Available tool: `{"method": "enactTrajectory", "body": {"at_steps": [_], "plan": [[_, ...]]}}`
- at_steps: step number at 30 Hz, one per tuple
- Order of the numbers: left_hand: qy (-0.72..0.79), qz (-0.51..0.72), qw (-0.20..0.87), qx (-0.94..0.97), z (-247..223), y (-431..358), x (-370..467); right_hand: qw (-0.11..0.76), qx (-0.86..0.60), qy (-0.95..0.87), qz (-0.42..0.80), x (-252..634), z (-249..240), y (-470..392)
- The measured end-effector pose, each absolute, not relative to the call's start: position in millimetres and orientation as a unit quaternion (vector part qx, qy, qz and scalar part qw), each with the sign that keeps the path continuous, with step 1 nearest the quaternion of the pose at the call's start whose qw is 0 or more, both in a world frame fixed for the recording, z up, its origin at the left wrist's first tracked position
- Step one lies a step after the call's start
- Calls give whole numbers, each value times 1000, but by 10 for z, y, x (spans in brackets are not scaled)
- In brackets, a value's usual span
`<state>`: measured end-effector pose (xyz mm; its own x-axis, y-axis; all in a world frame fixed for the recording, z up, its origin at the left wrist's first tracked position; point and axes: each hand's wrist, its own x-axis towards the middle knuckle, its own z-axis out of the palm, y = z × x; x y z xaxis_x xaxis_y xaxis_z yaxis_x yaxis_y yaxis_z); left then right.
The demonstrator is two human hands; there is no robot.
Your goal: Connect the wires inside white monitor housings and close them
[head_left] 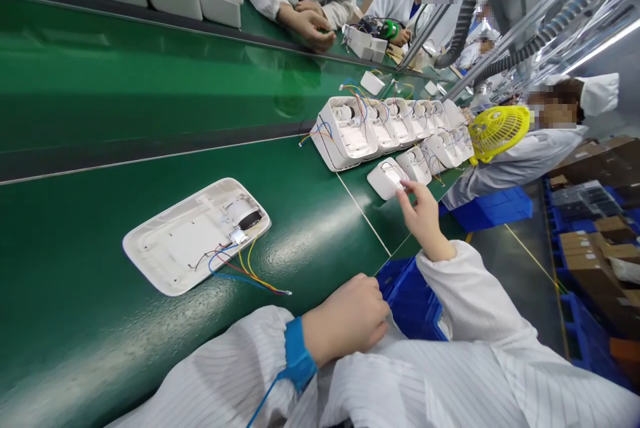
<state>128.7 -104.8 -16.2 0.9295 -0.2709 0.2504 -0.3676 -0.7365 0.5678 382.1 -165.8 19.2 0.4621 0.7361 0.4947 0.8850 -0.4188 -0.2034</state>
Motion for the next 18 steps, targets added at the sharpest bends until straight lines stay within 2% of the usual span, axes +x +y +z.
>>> {"method": "enactTrajectory", "body": {"at_steps": [6,14,18], "plan": [[-170,58,324,929,-100,-1020,1275,199,-814,-523,-155,3640,-33,-1315],[-184,42,318,929,-112,-1048,1320,289,-851,-388,-202,3917,-35,-1773],[-183,43,331,925,-129,-1051,1322,308,-872,-342,-168,3888,-188,-1711]]}}
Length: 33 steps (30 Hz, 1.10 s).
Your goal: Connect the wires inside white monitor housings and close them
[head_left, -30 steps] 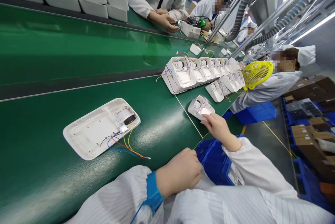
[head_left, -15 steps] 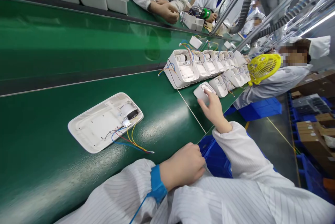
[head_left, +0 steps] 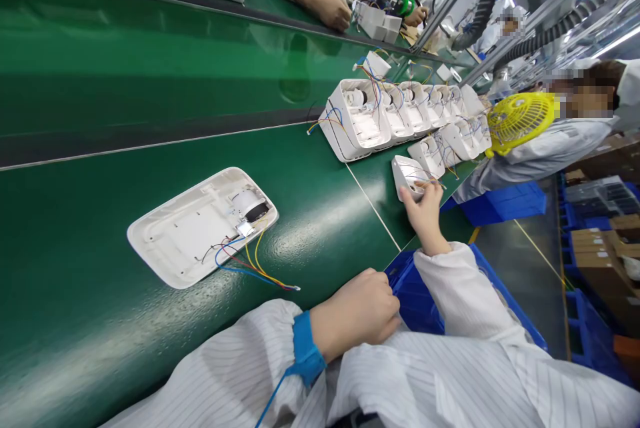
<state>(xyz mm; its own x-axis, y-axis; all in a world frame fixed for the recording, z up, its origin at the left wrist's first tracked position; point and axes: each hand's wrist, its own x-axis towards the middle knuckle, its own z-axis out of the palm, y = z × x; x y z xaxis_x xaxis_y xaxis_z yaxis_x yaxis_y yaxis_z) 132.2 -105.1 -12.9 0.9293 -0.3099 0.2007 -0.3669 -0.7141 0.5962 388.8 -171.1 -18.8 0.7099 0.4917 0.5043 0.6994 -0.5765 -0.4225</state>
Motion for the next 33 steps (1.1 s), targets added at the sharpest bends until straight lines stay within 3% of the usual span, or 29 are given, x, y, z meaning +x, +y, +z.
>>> {"method": "enactTrajectory", "body": {"at_steps": [8,16,23,33], "plan": [[-185,25,325,927,-102,-1030,1326,333,-866,-328,-180,3920,-309,-1811],[-188,24,330,925,-78,-1018,1315,301,-816,-374,-321,4723,-61,-1907],[-195,72,346,915,-201,-1043,1334,288,-839,-365,-283,5403,-110,-1870],[-181,64,360,913,-245,-1085,1358,269,-862,-356,-240,5473,-208,-1909]]}}
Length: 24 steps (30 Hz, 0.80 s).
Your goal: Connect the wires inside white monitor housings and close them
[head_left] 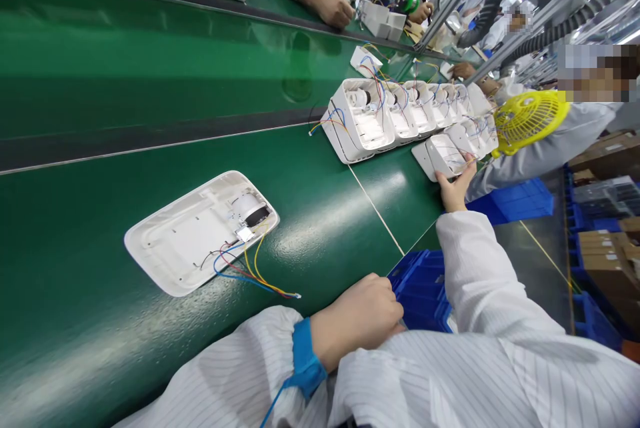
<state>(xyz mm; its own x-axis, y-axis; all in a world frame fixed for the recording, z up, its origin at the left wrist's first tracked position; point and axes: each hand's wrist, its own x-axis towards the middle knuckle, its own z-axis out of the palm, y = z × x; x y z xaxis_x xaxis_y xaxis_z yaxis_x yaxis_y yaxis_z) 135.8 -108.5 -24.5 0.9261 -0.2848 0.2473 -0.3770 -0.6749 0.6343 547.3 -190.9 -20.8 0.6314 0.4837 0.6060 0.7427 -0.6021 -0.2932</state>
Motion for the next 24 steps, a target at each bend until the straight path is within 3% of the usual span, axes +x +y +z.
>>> {"method": "enactTrajectory", "body": {"at_steps": [24], "plan": [[-189,14,342,920,-73,-996,1326,242,-860,-361,-268,5403,-237,-1891]]}}
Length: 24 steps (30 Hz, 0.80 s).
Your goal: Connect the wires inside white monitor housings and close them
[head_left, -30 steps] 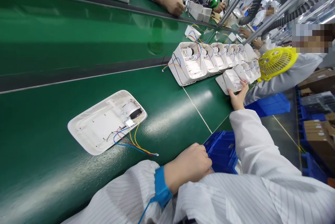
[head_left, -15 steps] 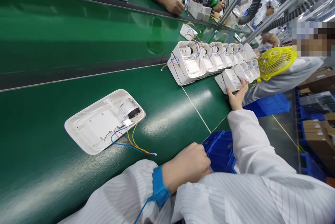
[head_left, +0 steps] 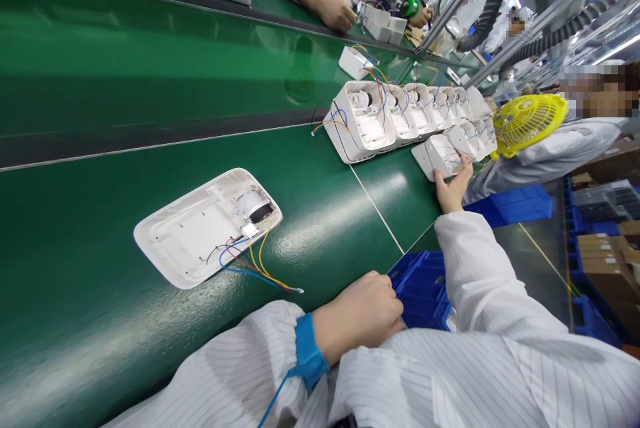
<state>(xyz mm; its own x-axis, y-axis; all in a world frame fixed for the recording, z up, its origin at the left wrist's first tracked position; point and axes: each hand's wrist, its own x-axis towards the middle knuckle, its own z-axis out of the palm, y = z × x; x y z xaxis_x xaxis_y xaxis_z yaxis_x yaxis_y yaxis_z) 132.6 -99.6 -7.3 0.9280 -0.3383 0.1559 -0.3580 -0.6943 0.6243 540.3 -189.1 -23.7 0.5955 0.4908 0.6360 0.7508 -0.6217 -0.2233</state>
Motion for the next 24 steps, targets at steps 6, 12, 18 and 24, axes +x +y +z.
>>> {"method": "enactTrajectory", "body": {"at_steps": [6,12,18,24], "plan": [[-187,31,342,920,-118,-1024,1326,243,-855,-362,-280,5443,-276,-1904],[-186,26,342,921,-105,-1019,1331,247,-841,-398,-270,5446,-279,-1882],[-187,3,335,923,-88,-1016,1321,244,-822,-409,-313,5457,-287,-1927],[-186,18,334,924,-109,-1026,1328,256,-810,-390,-355,5495,-329,-1955]]}}
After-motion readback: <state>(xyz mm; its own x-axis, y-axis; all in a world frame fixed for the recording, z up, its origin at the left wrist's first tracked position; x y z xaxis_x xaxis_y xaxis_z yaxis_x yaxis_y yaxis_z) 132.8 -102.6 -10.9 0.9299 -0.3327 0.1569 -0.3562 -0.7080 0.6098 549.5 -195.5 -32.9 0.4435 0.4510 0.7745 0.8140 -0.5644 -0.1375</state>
